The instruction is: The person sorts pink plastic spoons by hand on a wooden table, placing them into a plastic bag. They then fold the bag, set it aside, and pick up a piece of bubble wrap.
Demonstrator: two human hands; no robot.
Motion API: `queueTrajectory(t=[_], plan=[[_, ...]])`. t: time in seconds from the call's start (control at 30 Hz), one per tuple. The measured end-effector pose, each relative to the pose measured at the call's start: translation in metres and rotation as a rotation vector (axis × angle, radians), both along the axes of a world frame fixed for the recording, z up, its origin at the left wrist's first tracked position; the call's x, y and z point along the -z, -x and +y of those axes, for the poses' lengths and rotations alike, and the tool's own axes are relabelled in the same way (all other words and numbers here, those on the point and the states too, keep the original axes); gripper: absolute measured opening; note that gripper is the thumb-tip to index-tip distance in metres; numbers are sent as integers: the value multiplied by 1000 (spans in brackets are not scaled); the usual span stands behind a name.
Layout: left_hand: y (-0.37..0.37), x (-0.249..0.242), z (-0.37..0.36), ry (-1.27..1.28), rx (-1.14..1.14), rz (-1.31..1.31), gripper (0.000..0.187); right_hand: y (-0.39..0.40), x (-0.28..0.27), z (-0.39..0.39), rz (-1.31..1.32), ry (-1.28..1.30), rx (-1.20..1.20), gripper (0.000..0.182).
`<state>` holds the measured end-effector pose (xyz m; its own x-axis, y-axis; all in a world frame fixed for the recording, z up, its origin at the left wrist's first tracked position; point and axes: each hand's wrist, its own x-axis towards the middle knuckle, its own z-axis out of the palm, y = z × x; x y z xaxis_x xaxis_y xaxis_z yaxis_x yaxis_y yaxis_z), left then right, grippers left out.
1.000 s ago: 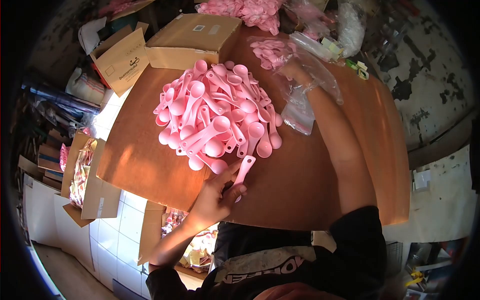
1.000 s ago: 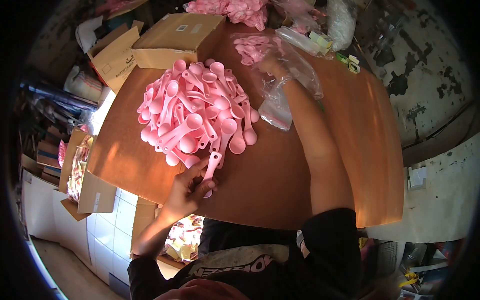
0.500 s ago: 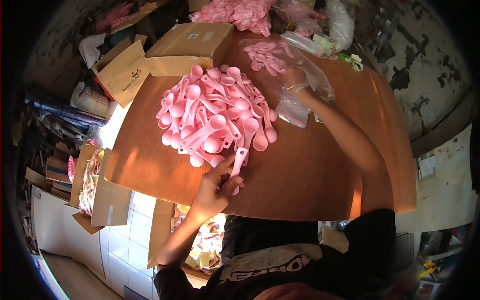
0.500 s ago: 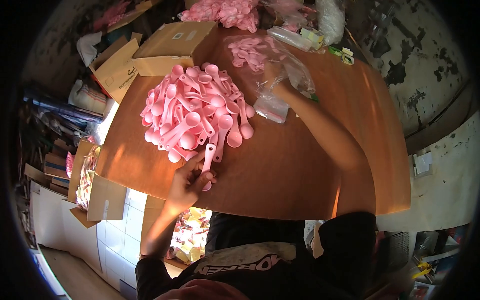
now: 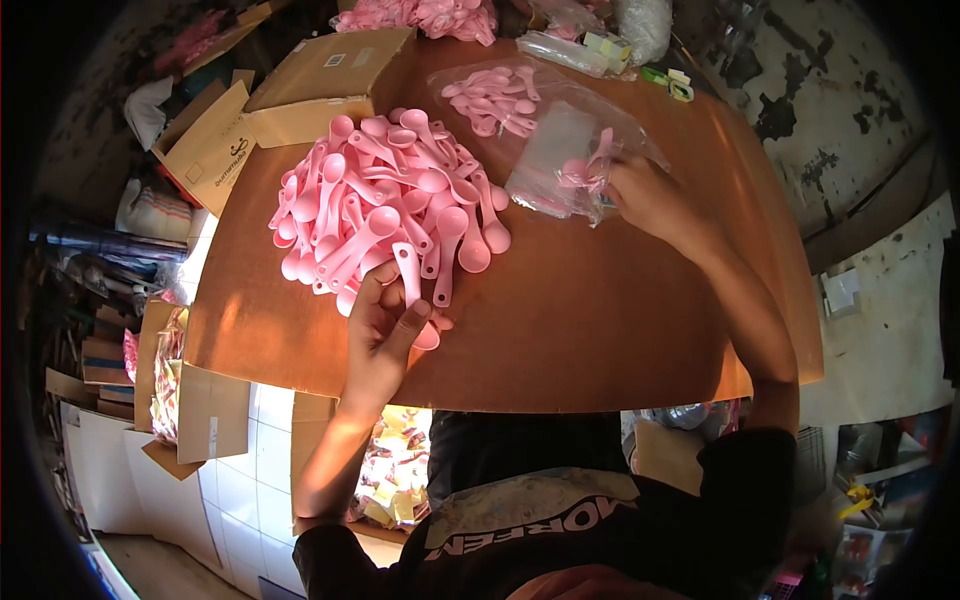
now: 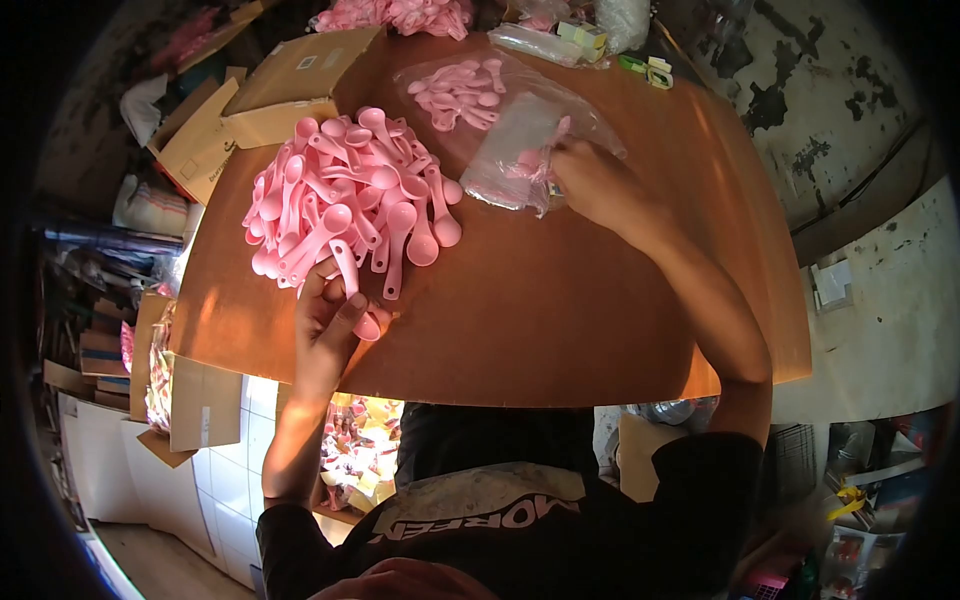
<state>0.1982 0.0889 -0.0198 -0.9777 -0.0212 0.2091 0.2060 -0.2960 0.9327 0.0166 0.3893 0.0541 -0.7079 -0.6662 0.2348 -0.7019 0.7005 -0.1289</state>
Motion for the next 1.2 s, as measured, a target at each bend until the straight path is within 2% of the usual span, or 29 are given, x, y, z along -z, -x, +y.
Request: queueTrajectory(t=[0.03, 0.1, 0.23, 0.3, 0.33, 0.37, 0.43, 0.47, 0.5, 0.53, 0.57, 0.63, 0.67, 0.73, 0.83, 0.9, 0.93, 0.97, 1.03, 1.17, 1.2], plan=[[1, -10, 5, 3, 1, -25, 38, -4, -3, 2, 1, 1, 4, 24], [4, -19, 11, 71, 35, -18, 37, -16, -9, 4, 285, -306, 13, 17], [18, -18, 25, 157, 143, 59, 30, -37, -40, 5, 88, -429, 127, 18], [24, -25, 33, 195, 159, 78, 25, -37, -76, 12, -444, -301, -78, 20], [27, -28, 37, 204, 150, 116, 24, -33, -86, 21, -568, -197, -180, 15], [30, -31, 40, 213, 144, 154, 23, -33, -92, 29, -571, -195, -174, 15], [38, -40, 44, 217, 146, 168, 22, -34, -100, 44, -970, 284, -195, 22], [43, -45, 48, 205, 118, 171, 23, -28, -103, 49, -1028, 314, -219, 36], [49, -49, 52, 192, 88, 173, 25, -29, -96, 51, -1021, 311, -215, 36], [61, -42, 60, 91, 64, 213, 37, -32, -86, 50, -1163, 485, -201, 36], [68, -47, 64, 89, 62, 219, 37, -33, -76, 47, -1301, 662, -187, 37], [77, -60, 67, 277, 71, 226, 50, -29, -56, 39, -1407, 744, -246, 34], [80, -64, 70, 189, 131, 216, 58, -30, -48, 30, -1416, 848, -220, 32], [90, -56, 70, 195, 139, 246, 56, -32, -38, 10, -1411, 1012, -179, 27], [89, -59, 62, 163, 137, 189, 50, -26, -33, -20, -1464, 1020, -195, 27], [91, -58, 49, 180, 69, 149, 45, -25, -32, -42, -1428, 949, -195, 25], [91, -58, 42, 188, 34, 128, 42, -26, -32, -56, -1407, 999, -196, 24], [89, -59, 36, 191, 17, 126, 42, -26, -33, -66, -1385, 1048, -198, 23], [85, -61, 21, 261, -39, 245, 44, -4, -19, -82, -1430, 979, -251, 20], [89, -50, -17, 320, -95, 286, 49, 1, -14, -123, -1363, 1078, -294, 19], [82, -55, -25, 279, -128, 164, 47, 5, -11, -130, -1311, 1091, -253, 20]])
